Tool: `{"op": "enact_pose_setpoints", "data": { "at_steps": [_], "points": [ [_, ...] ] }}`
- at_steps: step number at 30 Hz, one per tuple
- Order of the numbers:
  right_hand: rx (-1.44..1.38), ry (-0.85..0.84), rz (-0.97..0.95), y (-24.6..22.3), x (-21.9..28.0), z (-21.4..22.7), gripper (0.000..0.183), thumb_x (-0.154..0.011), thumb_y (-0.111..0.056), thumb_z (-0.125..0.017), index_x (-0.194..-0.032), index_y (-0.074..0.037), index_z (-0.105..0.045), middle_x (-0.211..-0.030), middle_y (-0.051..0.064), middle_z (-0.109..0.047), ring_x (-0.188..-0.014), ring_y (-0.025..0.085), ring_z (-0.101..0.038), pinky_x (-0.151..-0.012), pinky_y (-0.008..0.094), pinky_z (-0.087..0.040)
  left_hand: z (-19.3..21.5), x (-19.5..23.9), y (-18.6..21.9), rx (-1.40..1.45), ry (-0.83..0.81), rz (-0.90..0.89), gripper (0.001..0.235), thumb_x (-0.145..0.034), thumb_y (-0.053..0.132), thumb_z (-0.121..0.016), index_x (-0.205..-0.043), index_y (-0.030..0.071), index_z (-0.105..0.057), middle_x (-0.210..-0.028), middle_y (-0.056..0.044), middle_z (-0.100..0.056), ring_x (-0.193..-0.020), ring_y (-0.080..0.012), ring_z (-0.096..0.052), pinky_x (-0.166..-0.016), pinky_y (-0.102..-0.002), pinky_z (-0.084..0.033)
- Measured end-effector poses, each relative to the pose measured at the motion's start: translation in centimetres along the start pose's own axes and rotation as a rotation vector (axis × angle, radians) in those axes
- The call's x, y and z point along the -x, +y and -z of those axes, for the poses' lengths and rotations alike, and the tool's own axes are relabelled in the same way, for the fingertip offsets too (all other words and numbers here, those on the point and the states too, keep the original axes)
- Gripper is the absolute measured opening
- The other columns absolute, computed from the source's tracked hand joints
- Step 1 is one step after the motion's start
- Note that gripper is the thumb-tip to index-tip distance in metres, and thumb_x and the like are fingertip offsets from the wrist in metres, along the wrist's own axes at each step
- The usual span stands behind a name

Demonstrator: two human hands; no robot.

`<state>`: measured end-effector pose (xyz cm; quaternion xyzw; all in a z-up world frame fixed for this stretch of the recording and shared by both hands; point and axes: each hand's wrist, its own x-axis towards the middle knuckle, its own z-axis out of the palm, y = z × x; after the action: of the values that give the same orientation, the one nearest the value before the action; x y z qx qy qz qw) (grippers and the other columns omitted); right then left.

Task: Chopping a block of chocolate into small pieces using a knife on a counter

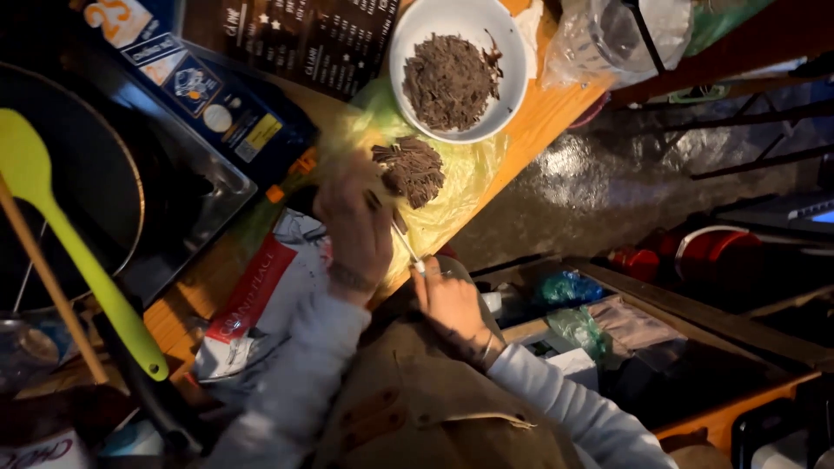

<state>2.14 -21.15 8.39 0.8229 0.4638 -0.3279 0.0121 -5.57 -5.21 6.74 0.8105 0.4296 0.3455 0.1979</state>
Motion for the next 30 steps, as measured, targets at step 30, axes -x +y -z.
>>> {"op": "enact_pose_setpoints", "data": {
  "at_steps": [30],
  "points": [
    [-0.289,0.450,0.279,0.5,4.6,10.0,0.028,-0.093,-0.036,-0.051,-0.112,-0.018,-0.060,-0.067,0.016,-0.067,-0.067,0.044,-0.062,-0.058,0.045,-0.045,6.0,6.7,0.3,0.351,0.142,0.129,0.027,-0.097,0.019,-0.043,-0.109,0.004,-0.061,-0.104,-0.015,-0.064,-0.098,-0.0303,-0.061,-0.089,-0.039,-0.045]
  ]
}}
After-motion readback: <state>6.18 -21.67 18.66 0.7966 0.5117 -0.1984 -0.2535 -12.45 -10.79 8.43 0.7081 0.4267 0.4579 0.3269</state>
